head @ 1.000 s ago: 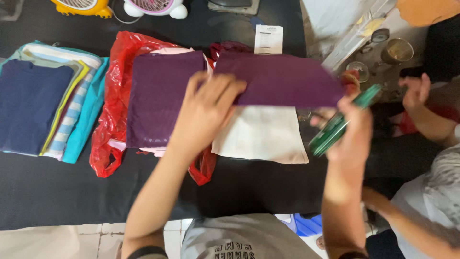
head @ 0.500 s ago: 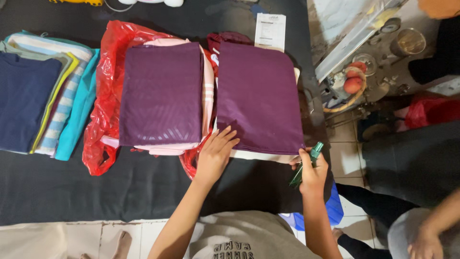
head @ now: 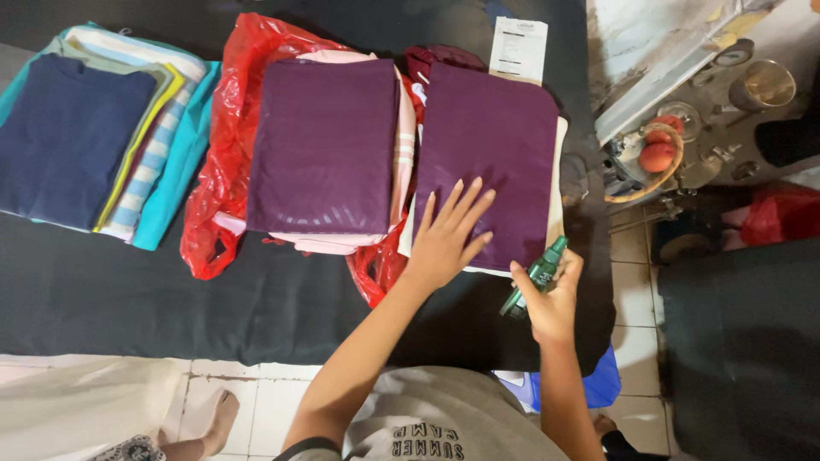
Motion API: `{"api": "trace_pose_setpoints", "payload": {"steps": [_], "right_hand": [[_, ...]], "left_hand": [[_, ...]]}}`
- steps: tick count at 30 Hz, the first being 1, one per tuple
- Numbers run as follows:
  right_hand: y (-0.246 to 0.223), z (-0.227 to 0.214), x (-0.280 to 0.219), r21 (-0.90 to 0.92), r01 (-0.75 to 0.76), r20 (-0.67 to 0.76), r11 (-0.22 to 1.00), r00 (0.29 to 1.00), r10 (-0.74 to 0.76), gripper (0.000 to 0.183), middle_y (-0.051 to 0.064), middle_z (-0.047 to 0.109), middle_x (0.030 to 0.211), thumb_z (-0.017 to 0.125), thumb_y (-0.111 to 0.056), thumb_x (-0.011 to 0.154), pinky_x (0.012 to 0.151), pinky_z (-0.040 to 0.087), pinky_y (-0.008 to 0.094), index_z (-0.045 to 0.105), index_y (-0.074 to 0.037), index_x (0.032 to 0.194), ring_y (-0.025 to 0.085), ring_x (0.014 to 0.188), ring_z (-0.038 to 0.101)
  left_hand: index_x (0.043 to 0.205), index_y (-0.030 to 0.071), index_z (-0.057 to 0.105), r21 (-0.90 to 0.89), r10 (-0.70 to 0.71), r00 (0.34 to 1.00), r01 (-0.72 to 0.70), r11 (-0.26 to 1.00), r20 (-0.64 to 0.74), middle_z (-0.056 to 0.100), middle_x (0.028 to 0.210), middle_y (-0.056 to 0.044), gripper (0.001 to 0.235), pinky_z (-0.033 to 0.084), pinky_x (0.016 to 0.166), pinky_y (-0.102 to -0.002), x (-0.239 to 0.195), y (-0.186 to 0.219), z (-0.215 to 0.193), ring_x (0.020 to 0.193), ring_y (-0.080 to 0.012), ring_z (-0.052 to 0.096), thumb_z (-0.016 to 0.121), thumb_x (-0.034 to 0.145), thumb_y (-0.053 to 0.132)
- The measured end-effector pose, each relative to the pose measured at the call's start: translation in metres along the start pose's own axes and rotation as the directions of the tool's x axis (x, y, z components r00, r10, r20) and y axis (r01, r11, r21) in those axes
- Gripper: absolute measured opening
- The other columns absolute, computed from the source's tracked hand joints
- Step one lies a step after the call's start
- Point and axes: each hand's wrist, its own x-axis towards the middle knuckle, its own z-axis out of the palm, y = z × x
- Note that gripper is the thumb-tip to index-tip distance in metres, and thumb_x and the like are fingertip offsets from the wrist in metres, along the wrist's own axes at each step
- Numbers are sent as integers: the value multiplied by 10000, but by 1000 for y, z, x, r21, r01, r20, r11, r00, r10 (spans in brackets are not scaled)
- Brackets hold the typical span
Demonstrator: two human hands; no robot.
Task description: The person folds a beige sleeveless top and places it on a stack. They then pick up a purple garment, spray it with a green bottle, and fold it. The person continues to fold a pink jacket and a polka-dotted garment, stacking them on the table.
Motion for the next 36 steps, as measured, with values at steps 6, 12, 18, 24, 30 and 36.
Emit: {"api": "trace_pose_setpoints", "payload": {"steps": [6, 12, 18, 24, 30, 36], "right_hand": [[-39, 47, 13, -63, -10, 11, 998, 1000, 10, 743, 47, 597, 961, 647, -74, 971, 576, 566, 258, 275, -88, 1614, 114, 683, 651], [-43, 67, 61, -770, 503, 214, 393, 783, -584, 608, 191, 649, 1242, 681, -124, 1040, 949, 575, 437, 382, -110, 1569, 360, 1156, 681], [-32, 77, 104, -891, 220, 95, 398, 945, -312, 586, 184, 609, 1025, 699, -152, 962, 732, 517, 501, 511, -230, 1511, 406, 904, 650], [-45, 82, 80, -822, 298, 87, 486, 908, -410, 504, 167, 615, 1061, 698, -162, 980, 761, 548, 471, 555, -217, 1461, 380, 914, 679], [-41, 67, 22, -856, 110, 63, 505, 992, -109, 444, 116, 683, 1079, 699, -218, 951, 785, 560, 438, 592, -237, 1382, 338, 932, 695], [-48, 41, 12, -862, 35, -90, 506, 971, -220, 526, 174, 664, 1214, 690, -208, 963, 867, 535, 464, 548, -155, 1466, 389, 1054, 664]], "left_hand": [[1588, 145, 348, 96, -13, 995, 3, 995, 100, 300, 1664, -100, 708, 176, 1239, -561, -4, -13, 5, 1551, -309, 238, 612, 989, 414], [1574, 28, 364, -62, -73, 997, 74, 995, 24, 312, 1659, -200, 678, 209, 1260, -554, -18, -20, -40, 1566, -380, 245, 625, 1006, 291], [1542, 6, 408, -111, -101, 995, 102, 989, 12, 313, 1636, -241, 640, 238, 1229, -592, -12, -37, -72, 1544, -436, 265, 644, 1003, 257], [1535, 15, 418, -143, -87, 996, 88, 986, 13, 298, 1652, -243, 614, 222, 1234, -614, -4, -53, -81, 1552, -468, 229, 638, 1017, 259], [1532, 16, 426, -172, -92, 995, 97, 980, 33, 306, 1639, -242, 615, 195, 1230, -634, -1, -60, -78, 1550, -478, 208, 642, 1014, 267], [1517, 13, 448, -190, -151, 988, 151, 970, 15, 340, 1624, -244, 552, 175, 1234, -639, -19, -67, -97, 1559, -476, 200, 609, 1033, 222]]}}
